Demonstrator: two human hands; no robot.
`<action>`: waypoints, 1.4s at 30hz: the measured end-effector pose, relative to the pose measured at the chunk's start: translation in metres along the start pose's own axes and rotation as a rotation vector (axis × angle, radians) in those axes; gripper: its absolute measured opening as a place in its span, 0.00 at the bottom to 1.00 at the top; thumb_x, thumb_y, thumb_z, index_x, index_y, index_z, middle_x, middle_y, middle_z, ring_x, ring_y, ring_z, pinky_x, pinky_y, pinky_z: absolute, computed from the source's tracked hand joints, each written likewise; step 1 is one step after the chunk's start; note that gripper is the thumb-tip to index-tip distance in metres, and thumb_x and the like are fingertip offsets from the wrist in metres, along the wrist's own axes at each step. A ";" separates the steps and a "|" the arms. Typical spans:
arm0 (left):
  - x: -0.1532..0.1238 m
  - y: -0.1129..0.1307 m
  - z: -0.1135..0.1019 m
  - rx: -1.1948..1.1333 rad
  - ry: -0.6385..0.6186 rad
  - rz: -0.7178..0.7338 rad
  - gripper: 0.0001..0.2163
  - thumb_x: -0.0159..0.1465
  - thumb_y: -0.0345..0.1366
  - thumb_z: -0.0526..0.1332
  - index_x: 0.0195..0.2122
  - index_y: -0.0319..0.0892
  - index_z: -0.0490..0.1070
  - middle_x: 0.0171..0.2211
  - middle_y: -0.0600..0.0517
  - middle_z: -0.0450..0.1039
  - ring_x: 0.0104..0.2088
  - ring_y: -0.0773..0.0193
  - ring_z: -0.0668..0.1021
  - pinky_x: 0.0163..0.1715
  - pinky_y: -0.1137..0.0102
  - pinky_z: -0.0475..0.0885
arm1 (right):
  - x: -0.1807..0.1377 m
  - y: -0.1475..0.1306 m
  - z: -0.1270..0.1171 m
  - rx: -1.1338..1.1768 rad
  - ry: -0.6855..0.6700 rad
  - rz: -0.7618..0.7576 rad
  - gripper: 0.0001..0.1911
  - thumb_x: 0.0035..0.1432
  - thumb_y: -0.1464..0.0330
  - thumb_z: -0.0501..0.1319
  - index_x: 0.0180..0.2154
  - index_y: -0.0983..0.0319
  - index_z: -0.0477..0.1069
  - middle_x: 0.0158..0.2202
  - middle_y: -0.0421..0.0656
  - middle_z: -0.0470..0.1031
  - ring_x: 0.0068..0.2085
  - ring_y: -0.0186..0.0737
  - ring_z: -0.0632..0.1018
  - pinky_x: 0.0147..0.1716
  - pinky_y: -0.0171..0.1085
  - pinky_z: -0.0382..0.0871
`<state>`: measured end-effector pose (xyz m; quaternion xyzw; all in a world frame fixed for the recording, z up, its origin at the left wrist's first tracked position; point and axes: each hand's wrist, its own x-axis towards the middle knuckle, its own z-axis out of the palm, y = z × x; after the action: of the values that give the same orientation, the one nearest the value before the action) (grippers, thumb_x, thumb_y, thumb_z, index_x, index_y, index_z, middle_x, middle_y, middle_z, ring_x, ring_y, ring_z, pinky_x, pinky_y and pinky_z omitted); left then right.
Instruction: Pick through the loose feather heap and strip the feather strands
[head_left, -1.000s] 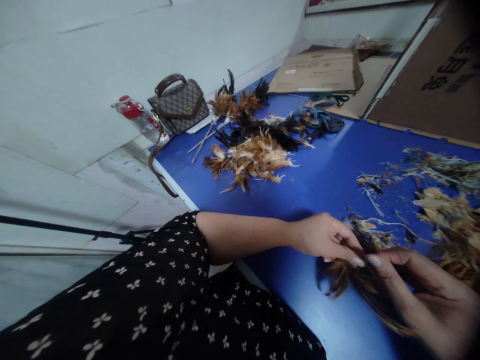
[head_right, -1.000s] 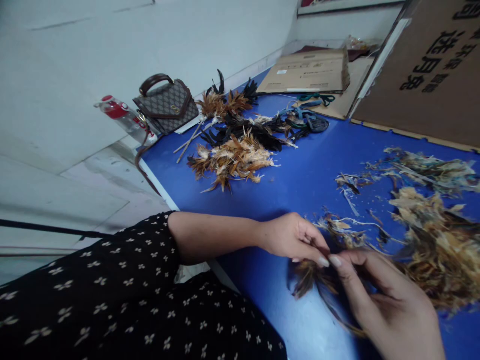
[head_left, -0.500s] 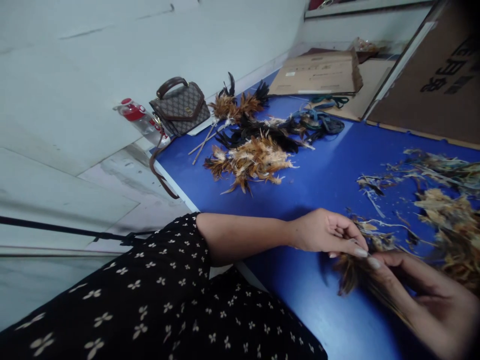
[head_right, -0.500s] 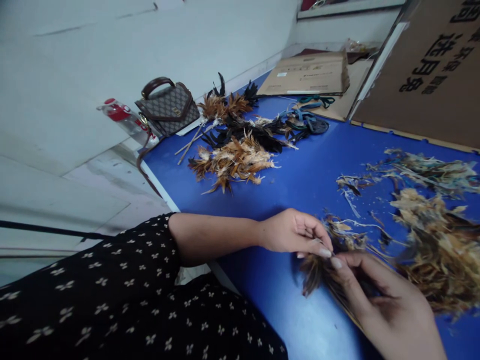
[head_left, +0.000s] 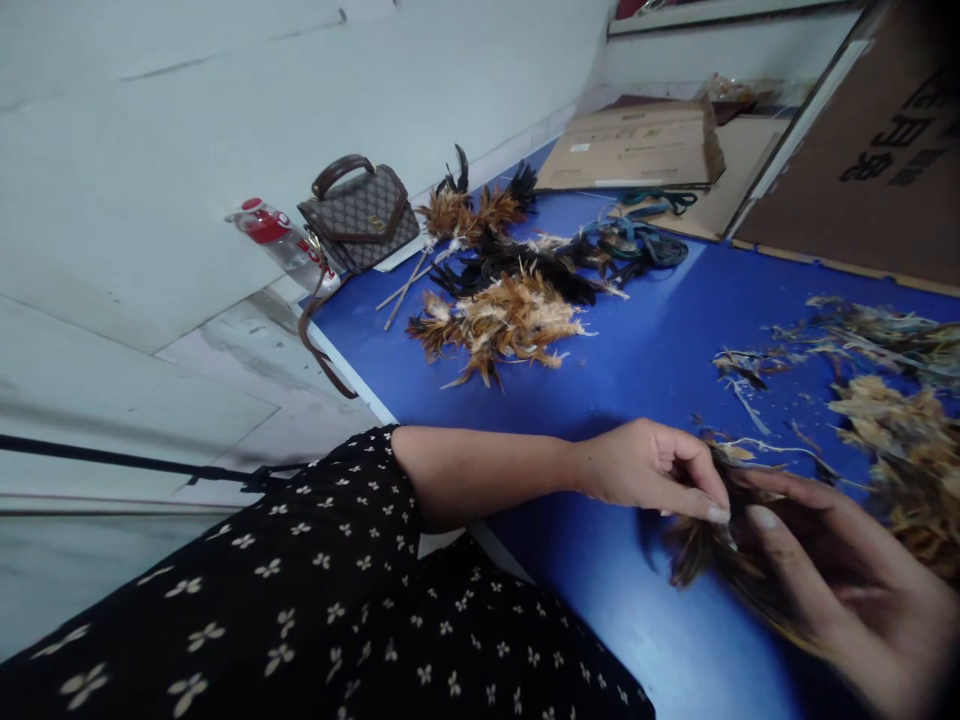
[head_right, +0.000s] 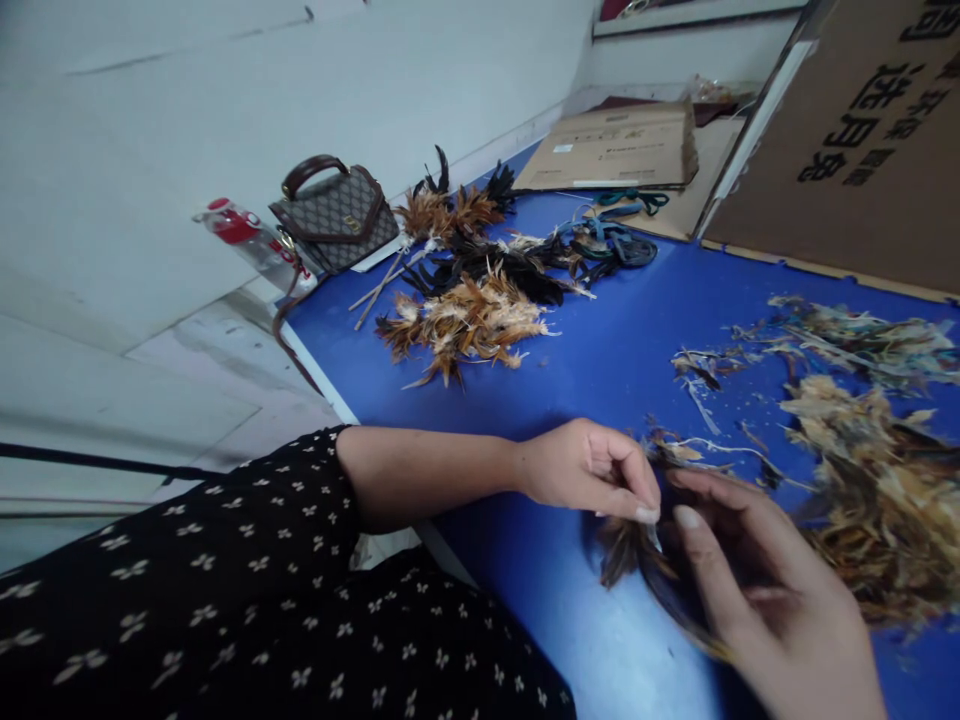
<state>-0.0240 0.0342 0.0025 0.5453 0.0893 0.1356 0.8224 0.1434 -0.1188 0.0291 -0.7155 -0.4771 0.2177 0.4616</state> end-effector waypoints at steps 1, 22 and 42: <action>0.000 0.001 0.001 -0.011 -0.017 0.000 0.18 0.50 0.39 0.80 0.35 0.37 0.77 0.34 0.51 0.78 0.33 0.69 0.78 0.37 0.68 0.73 | 0.000 0.007 0.000 0.011 -0.065 0.003 0.25 0.53 0.49 0.71 0.52 0.49 0.82 0.52 0.43 0.84 0.48 0.49 0.86 0.47 0.36 0.83; -0.008 0.019 0.011 0.098 0.028 0.301 0.14 0.62 0.42 0.75 0.33 0.38 0.74 0.42 0.47 0.75 0.34 0.68 0.84 0.42 0.65 0.82 | -0.001 0.012 0.007 0.169 0.043 0.174 0.24 0.44 0.55 0.79 0.42 0.53 0.77 0.39 0.44 0.82 0.27 0.40 0.81 0.15 0.27 0.69; 0.000 0.001 0.026 0.114 0.416 0.421 0.22 0.58 0.53 0.75 0.33 0.39 0.71 0.40 0.49 0.76 0.26 0.74 0.79 0.30 0.71 0.78 | -0.007 -0.018 0.037 0.138 0.158 -0.023 0.31 0.52 0.52 0.75 0.56 0.53 0.78 0.42 0.46 0.84 0.36 0.46 0.85 0.38 0.42 0.85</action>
<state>-0.0170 0.0118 0.0130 0.5574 0.1485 0.4068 0.7084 0.1035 -0.1064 0.0262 -0.6915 -0.4311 0.1878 0.5484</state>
